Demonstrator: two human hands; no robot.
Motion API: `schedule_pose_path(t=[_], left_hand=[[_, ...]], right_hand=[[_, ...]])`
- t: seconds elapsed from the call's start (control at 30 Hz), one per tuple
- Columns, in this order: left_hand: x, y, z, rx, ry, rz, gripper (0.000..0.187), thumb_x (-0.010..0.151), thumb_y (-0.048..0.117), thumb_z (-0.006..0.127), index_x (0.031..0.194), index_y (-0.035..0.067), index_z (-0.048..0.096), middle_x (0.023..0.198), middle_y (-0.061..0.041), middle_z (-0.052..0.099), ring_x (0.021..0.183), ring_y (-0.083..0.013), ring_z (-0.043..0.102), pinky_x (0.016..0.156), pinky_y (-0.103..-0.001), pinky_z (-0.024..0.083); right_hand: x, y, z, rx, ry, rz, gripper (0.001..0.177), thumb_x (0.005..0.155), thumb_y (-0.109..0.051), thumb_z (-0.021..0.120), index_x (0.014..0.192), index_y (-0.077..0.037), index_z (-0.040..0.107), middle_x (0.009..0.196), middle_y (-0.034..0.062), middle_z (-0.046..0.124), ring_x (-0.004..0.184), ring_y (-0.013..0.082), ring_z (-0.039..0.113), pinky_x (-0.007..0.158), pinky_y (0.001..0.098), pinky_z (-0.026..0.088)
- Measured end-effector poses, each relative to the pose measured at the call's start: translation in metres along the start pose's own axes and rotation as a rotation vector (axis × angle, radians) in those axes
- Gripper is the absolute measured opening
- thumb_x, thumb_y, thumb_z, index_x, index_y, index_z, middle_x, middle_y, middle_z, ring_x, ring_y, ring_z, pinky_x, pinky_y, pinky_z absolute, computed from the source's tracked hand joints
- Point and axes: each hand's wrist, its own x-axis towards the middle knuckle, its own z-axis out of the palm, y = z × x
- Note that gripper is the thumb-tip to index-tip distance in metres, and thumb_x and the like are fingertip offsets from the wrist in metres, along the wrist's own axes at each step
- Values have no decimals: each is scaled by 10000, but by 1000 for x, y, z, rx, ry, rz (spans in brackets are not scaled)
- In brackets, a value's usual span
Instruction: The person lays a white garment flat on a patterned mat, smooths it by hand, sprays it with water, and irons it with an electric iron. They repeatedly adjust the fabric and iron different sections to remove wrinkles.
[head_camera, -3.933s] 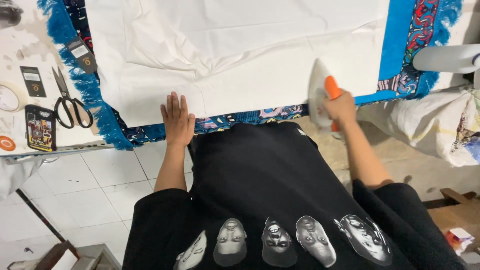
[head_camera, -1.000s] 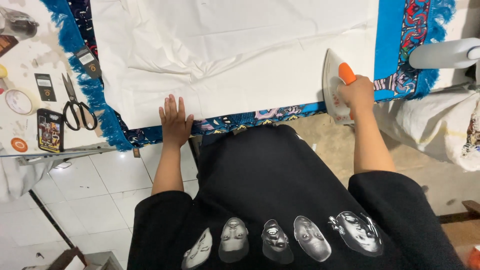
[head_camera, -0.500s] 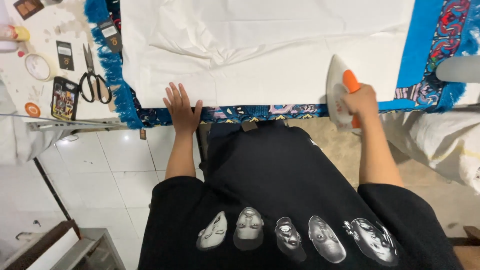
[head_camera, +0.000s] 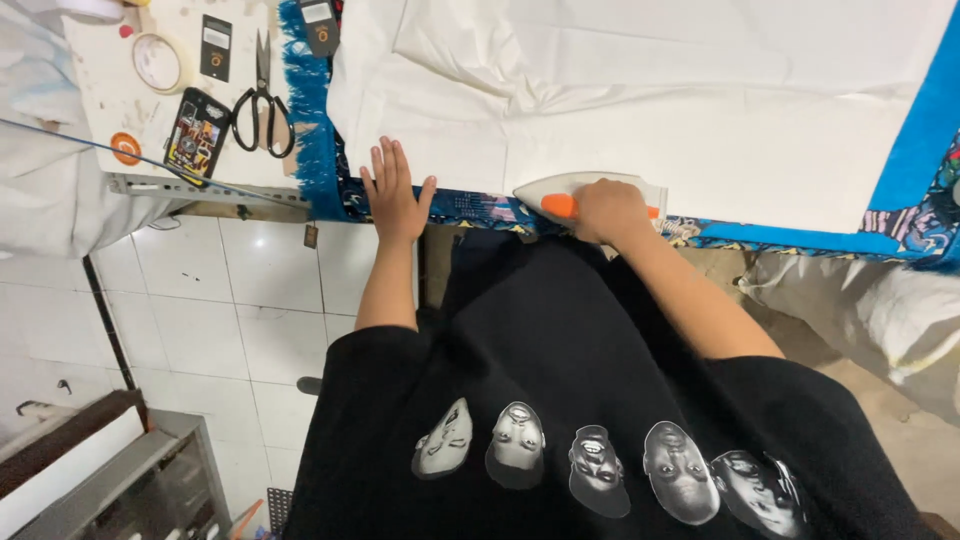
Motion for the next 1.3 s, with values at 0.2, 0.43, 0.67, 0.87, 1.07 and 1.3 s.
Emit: schedule_pose_path(t=[0.2,0.43,0.67,0.87,1.07,1.3], left_hand=[[1,-13,-3,12,-38,25,805,1112,603,344,1684,120,49,1748,-98,-60,1615,-242,-64,1292,-488,-116],[1,-48,-8,3,27,-11,700,1135,505,316,1678,122,95,1752,-82,27,1611,-213,8,1282,-489,-84],[1,-69,7,-77,112,90,671,1132,403,373,1668,92,116,1747,-112,56,1616,-233,49,1294,-494,-34],[1,-77,21,-136,199,161,666,1127,348,334,1652,47,55,1740,-163,57,1617,-285,73,1297,-518,-30],[0,-72,10,-65,184,163,661,1118,367,334,1656,54,112,1740,-143,87,1613,-268,87,1289,-511,-18],[0,-64,5,-30,113,119,621,1116,318,313,1647,30,168,1729,-170,126,1603,-297,111,1279,-534,3]], right_hand=[[21,-12,-35,-33,108,85,353,801,-229,626,1072,-87,802,915,197,782,927,414,770,796,506,606],[22,-47,-49,-137,53,108,384,813,-294,628,1121,-142,800,951,157,791,961,375,773,820,472,607],[51,-66,-27,-181,29,65,414,766,-316,641,1098,-129,801,965,158,789,962,370,772,824,477,610],[79,-123,-20,-129,21,5,411,776,-301,629,1095,-97,789,972,180,782,972,390,765,819,501,609],[76,-145,-3,-141,102,-20,350,783,-251,614,1031,-77,789,906,158,771,916,389,770,757,498,614],[-1,-32,-31,2,138,285,407,793,-368,655,1079,-115,795,907,154,782,916,396,772,755,505,615]])
